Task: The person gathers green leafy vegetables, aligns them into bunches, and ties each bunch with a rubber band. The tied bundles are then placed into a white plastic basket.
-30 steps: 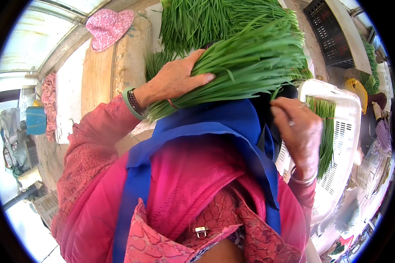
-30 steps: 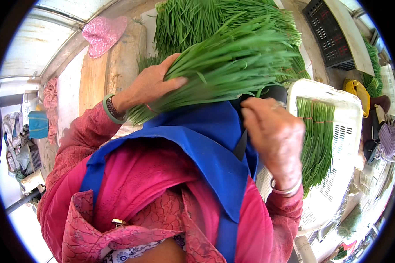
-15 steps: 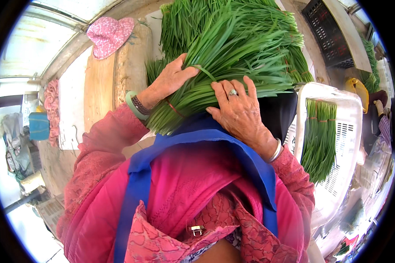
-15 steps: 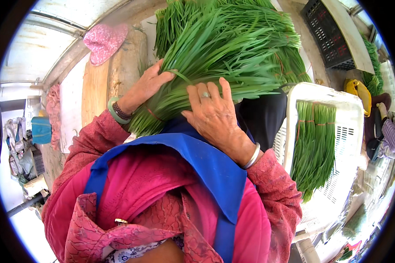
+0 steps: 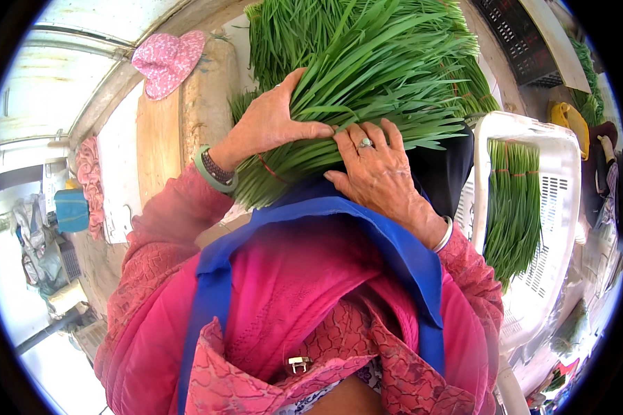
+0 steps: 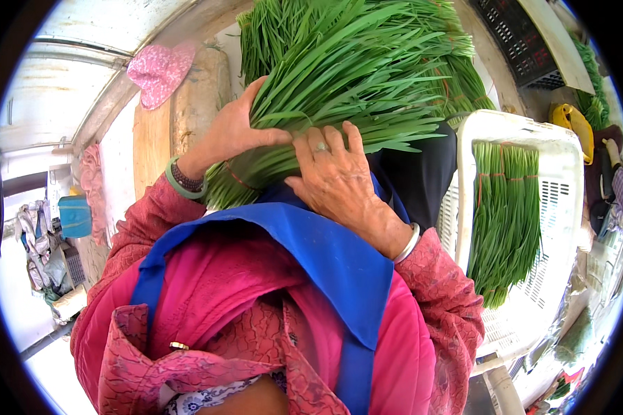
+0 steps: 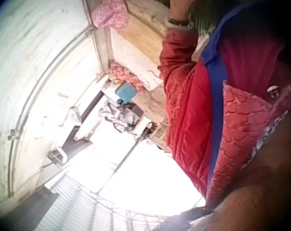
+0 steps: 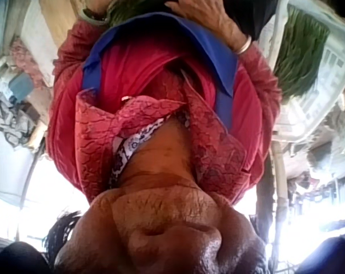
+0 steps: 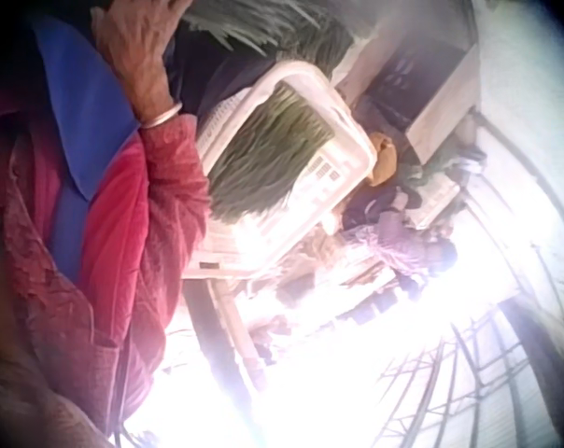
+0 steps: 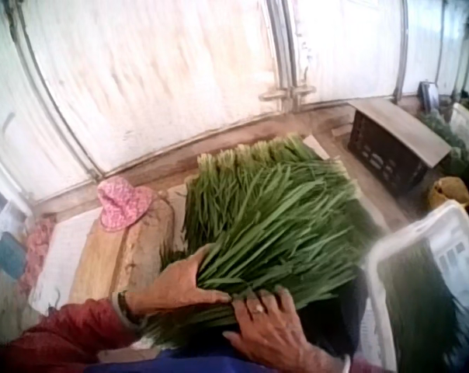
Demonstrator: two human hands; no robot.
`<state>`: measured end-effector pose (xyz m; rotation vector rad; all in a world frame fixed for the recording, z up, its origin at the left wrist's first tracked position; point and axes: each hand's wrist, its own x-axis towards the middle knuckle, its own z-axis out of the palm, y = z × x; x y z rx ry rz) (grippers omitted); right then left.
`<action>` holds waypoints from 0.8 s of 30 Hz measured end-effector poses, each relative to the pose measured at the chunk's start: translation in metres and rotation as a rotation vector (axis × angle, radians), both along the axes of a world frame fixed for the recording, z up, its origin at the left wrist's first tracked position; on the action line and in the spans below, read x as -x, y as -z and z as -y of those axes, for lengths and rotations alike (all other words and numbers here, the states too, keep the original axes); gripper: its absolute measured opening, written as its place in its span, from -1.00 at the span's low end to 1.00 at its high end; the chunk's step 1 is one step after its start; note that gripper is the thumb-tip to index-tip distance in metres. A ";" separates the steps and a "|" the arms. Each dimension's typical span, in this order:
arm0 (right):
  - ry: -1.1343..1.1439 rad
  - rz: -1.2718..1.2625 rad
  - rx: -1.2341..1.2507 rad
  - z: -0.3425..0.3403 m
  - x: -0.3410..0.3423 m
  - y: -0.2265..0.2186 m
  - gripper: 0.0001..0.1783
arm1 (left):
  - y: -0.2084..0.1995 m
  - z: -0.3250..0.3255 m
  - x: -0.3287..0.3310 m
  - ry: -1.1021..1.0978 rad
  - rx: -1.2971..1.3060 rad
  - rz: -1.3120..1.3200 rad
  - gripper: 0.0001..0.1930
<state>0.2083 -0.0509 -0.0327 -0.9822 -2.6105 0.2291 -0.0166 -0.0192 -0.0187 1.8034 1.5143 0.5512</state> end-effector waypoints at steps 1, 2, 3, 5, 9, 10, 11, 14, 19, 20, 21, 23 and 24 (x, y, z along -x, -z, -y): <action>0.003 -0.007 -0.014 0.000 0.000 0.000 -0.29 | -0.001 -0.003 0.001 0.016 0.019 -0.019 0.05; 0.009 -0.028 -0.011 0.000 0.000 0.000 -0.30 | -0.002 -0.004 0.001 0.009 0.066 -0.044 0.07; 0.015 -0.049 -0.008 0.000 0.000 0.000 -0.30 | -0.002 -0.004 -0.001 0.008 0.049 0.028 0.08; 0.026 -0.056 0.001 -0.001 0.000 0.000 -0.31 | -0.002 -0.002 -0.005 0.005 0.013 0.170 0.10; 0.032 -0.032 -0.005 -0.004 -0.003 -0.003 -0.39 | 0.006 0.004 -0.003 0.125 -0.047 0.012 0.14; 0.032 -0.035 -0.014 -0.005 -0.003 -0.005 -0.42 | 0.005 0.002 -0.005 0.100 0.032 0.079 0.14; 0.030 -0.038 -0.018 -0.007 -0.003 -0.007 -0.42 | 0.004 -0.001 -0.005 0.073 0.112 0.147 0.15; 0.022 -0.048 -0.032 -0.007 -0.001 -0.006 -0.39 | 0.012 -0.006 -0.001 0.055 0.162 0.236 0.05; 0.018 -0.037 -0.015 -0.003 0.000 0.003 -0.32 | 0.015 -0.005 -0.001 -0.001 0.203 0.234 -0.09; 0.019 -0.013 0.008 -0.002 0.001 0.005 -0.30 | 0.017 -0.004 -0.001 -0.024 0.200 0.244 -0.11; 0.016 -0.005 0.041 -0.001 0.001 0.005 -0.31 | 0.016 -0.003 -0.003 -0.047 0.197 0.255 -0.14; 0.010 0.010 0.105 -0.001 0.001 0.004 -0.32 | 0.018 -0.001 -0.003 -0.071 0.170 0.275 -0.20; 0.015 -0.012 0.104 0.000 0.001 0.005 -0.34 | 0.021 -0.001 -0.003 -0.071 0.145 0.285 -0.22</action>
